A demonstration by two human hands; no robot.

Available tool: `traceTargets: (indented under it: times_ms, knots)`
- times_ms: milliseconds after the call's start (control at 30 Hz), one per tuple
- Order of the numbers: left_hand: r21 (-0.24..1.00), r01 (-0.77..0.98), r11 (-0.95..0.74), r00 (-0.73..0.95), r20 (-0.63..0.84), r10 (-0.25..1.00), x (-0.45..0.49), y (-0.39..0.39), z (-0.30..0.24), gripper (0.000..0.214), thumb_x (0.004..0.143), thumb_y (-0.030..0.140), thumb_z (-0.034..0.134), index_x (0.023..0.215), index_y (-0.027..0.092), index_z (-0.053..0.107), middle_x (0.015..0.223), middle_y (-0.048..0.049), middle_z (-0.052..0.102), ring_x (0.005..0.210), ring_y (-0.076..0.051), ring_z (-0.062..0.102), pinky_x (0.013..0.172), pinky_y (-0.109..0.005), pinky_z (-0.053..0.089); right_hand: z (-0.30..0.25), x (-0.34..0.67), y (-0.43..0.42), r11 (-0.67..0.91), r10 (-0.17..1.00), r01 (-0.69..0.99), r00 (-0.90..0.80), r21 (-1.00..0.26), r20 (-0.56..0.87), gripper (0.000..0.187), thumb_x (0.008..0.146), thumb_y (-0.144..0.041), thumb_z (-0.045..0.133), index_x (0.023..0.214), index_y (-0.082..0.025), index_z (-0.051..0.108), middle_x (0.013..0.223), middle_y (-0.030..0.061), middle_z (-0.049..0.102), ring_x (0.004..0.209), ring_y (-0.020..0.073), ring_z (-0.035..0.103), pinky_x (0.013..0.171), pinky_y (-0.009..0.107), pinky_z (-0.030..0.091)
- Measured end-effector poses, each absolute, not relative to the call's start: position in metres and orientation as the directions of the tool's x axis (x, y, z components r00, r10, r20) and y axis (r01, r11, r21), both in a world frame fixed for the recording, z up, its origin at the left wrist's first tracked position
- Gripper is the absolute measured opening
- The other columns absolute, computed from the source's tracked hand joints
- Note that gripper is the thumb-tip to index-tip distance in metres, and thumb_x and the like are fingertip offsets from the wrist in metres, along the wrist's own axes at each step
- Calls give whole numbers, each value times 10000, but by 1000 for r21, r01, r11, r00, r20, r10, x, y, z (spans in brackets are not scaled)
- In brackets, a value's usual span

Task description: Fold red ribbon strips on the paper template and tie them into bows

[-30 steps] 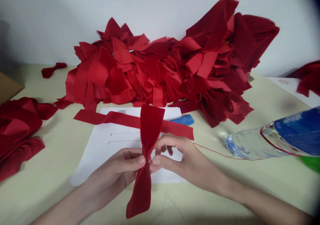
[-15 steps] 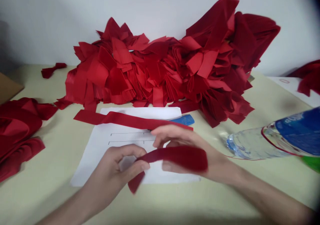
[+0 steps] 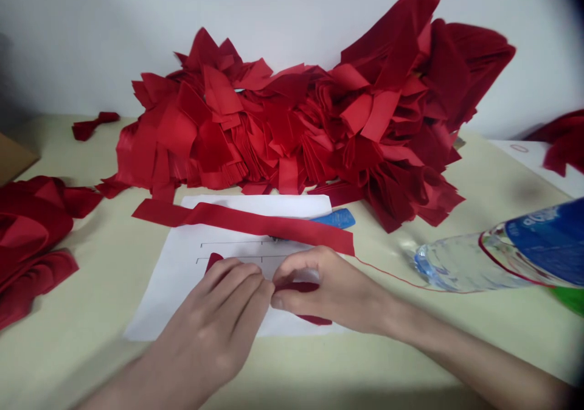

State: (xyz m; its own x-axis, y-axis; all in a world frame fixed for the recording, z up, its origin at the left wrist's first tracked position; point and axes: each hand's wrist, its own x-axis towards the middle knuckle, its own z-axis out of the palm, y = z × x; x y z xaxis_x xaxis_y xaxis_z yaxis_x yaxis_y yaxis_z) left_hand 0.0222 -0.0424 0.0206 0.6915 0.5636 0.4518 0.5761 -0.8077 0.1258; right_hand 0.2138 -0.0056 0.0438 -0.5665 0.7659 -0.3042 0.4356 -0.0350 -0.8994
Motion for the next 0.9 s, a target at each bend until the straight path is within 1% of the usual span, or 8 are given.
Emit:
traceTargets:
  times_ms: [100,200,267,367,533,700,800,900]
  knots:
    - [387,597,-703,616,341,711,22,-41,21,188,873,55,450,1003,142,556,917,-87,651,885,-239,583,775,-417,473,38,216,-8,-13,793,481,-529,-877,-302,89,779,-230,595,782,-196,677,670,-38,602,622,103,538,552,210,420]
    - [633,620,-463,494,144,858,21,-38,24,191,800,192,620,983,216,570,918,-25,663,816,-208,609,672,-330,508,33,218,-10,18,814,489,-513,-872,-271,105,763,-229,618,837,-214,691,775,-22,658,720,134,594,619,238,455]
    - [736,608,-297,454,-15,891,20,-34,26,226,754,229,665,969,247,596,881,10,670,755,-187,616,624,-291,509,32,218,-11,23,811,489,-519,-872,-270,113,764,-227,618,847,-220,695,787,-20,670,728,141,607,627,246,465]
    - [835,535,-132,472,-166,866,18,-27,29,114,797,225,602,903,249,637,821,25,676,705,-162,609,574,-248,491,34,217,-12,49,812,519,-518,-854,-268,113,766,-218,615,843,-227,698,776,-23,673,718,139,611,629,248,464]
    - [898,441,-8,501,-239,832,18,-22,30,142,777,147,591,873,239,642,823,32,666,748,-150,609,622,-230,487,41,212,-16,176,861,623,-472,-762,-187,142,751,-197,650,868,-264,694,827,-18,670,791,165,608,704,286,458]
    - [889,458,-11,434,-213,875,24,-26,27,166,785,108,552,877,232,616,767,43,623,682,-128,578,587,-221,460,41,211,-21,324,859,625,-509,-710,-57,174,765,-167,661,930,-219,637,912,-5,644,903,176,577,825,315,436]
    - [850,510,-135,385,-84,919,28,-31,24,179,798,89,544,892,232,596,816,34,632,715,-131,583,620,-238,465,40,212,-22,363,852,603,-523,-711,-8,212,747,-159,687,938,-193,604,956,1,626,930,171,557,832,308,434]
    - [752,542,-375,387,173,906,29,-38,19,208,844,83,508,971,239,563,907,7,637,800,-142,595,676,-256,483,38,214,-21,400,856,603,-515,-690,47,152,749,-97,662,857,-176,590,862,-5,608,845,151,542,771,286,444]
